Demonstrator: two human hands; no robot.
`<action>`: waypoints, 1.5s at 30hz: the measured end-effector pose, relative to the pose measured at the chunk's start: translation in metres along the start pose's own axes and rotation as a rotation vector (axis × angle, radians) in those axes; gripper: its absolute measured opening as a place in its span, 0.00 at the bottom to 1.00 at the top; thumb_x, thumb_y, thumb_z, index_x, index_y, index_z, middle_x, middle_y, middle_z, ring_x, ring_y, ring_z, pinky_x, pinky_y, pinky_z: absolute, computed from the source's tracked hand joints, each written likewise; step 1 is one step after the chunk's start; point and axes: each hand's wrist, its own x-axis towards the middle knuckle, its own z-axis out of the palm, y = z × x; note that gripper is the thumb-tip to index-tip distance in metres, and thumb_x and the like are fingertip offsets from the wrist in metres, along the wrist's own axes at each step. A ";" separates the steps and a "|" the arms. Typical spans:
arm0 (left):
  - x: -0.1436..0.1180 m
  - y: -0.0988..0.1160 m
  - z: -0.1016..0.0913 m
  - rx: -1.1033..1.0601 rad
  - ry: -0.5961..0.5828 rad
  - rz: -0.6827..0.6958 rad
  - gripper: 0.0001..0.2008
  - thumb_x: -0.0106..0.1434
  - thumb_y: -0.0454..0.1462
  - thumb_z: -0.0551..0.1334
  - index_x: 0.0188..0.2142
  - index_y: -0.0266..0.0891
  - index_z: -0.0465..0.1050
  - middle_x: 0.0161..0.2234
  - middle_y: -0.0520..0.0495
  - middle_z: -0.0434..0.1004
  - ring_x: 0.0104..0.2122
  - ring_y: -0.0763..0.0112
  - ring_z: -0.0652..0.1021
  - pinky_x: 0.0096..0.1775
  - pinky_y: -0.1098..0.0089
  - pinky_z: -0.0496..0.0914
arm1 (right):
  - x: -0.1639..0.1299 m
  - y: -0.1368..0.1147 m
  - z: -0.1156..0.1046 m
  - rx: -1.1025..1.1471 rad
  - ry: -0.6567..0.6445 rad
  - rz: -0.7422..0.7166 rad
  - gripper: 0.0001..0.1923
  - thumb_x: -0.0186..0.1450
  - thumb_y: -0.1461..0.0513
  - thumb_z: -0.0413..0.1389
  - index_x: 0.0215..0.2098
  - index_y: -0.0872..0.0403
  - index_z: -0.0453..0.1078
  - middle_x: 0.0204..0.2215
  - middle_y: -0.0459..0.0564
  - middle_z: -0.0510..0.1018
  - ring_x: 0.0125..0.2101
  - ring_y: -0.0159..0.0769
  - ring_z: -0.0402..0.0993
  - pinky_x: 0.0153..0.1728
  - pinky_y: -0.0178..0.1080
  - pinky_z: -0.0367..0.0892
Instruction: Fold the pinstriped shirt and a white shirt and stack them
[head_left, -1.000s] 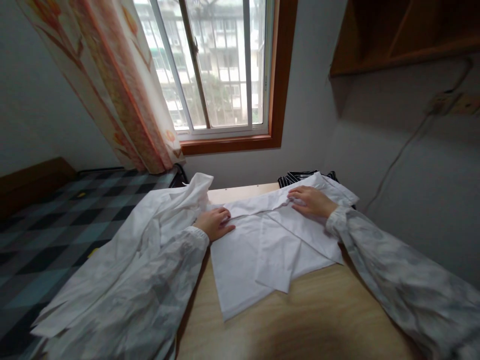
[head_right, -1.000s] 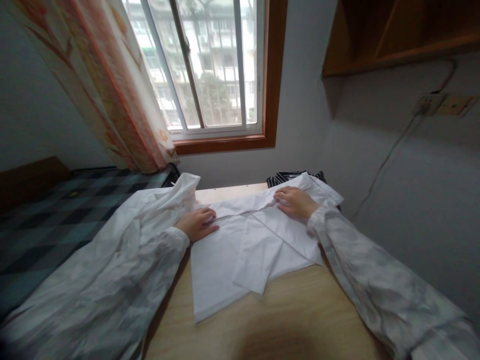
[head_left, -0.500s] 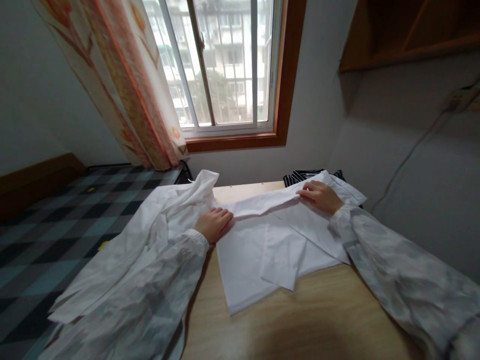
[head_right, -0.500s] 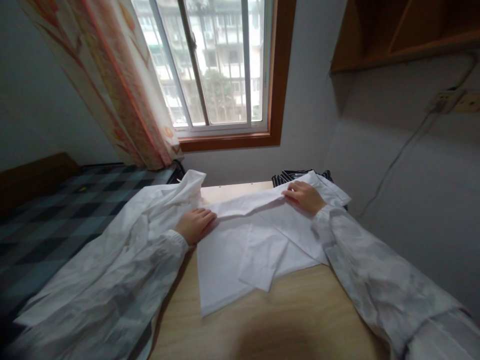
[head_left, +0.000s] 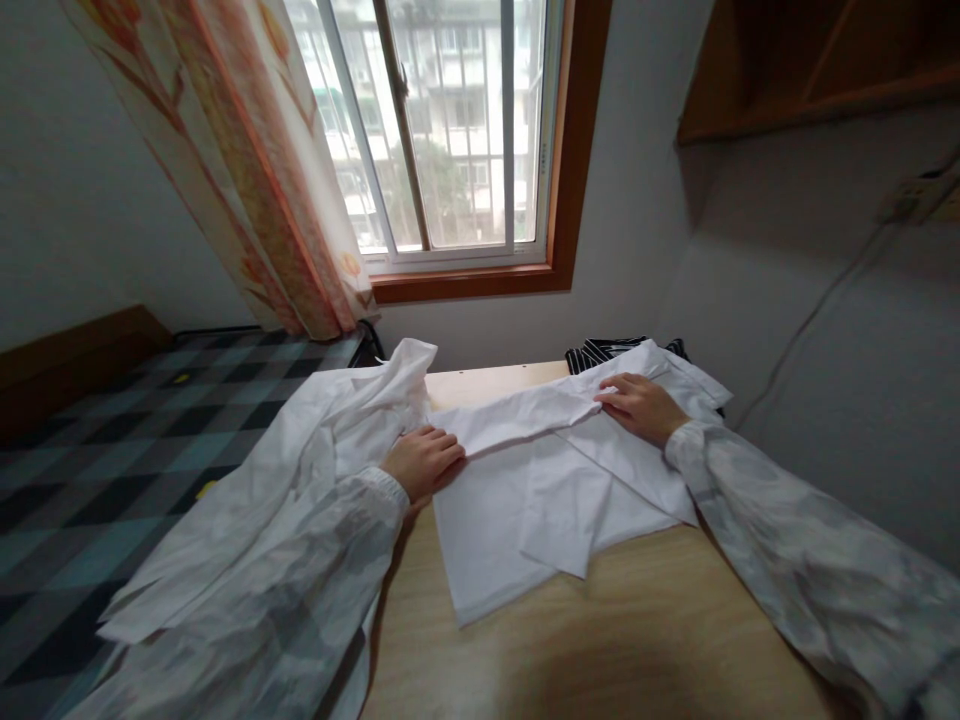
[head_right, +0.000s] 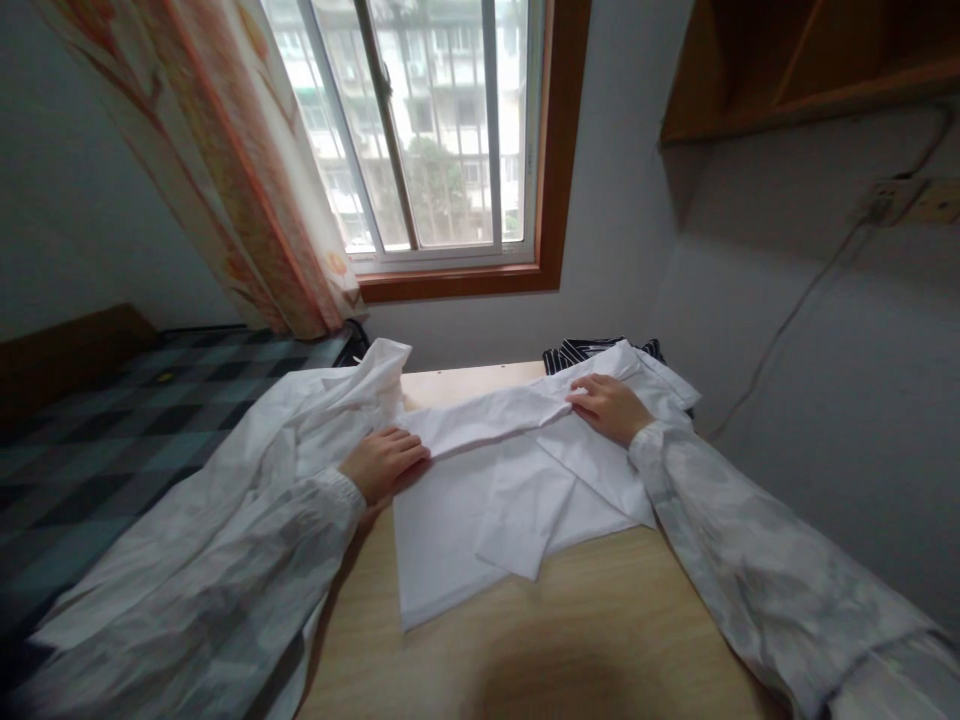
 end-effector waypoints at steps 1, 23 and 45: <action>-0.001 0.001 -0.002 -0.024 -0.005 -0.014 0.18 0.83 0.42 0.54 0.39 0.41 0.80 0.40 0.44 0.84 0.41 0.60 0.81 0.49 0.59 0.72 | 0.000 0.000 0.000 0.013 -0.012 0.000 0.15 0.78 0.60 0.55 0.53 0.49 0.84 0.51 0.58 0.84 0.52 0.52 0.80 0.56 0.54 0.76; 0.046 -0.004 0.016 -0.340 -0.221 -0.378 0.36 0.79 0.57 0.51 0.75 0.38 0.66 0.79 0.37 0.59 0.79 0.49 0.60 0.78 0.46 0.50 | 0.021 -0.007 0.015 0.280 -0.310 0.115 0.35 0.80 0.40 0.46 0.78 0.44 0.66 0.78 0.53 0.64 0.77 0.53 0.60 0.78 0.62 0.52; 0.013 -0.004 0.007 -0.393 -0.244 -0.205 0.32 0.77 0.54 0.57 0.72 0.40 0.69 0.78 0.34 0.62 0.75 0.48 0.67 0.76 0.46 0.57 | -0.046 0.030 -0.028 0.096 -0.183 0.299 0.35 0.79 0.43 0.48 0.77 0.50 0.65 0.76 0.59 0.68 0.74 0.59 0.65 0.74 0.69 0.58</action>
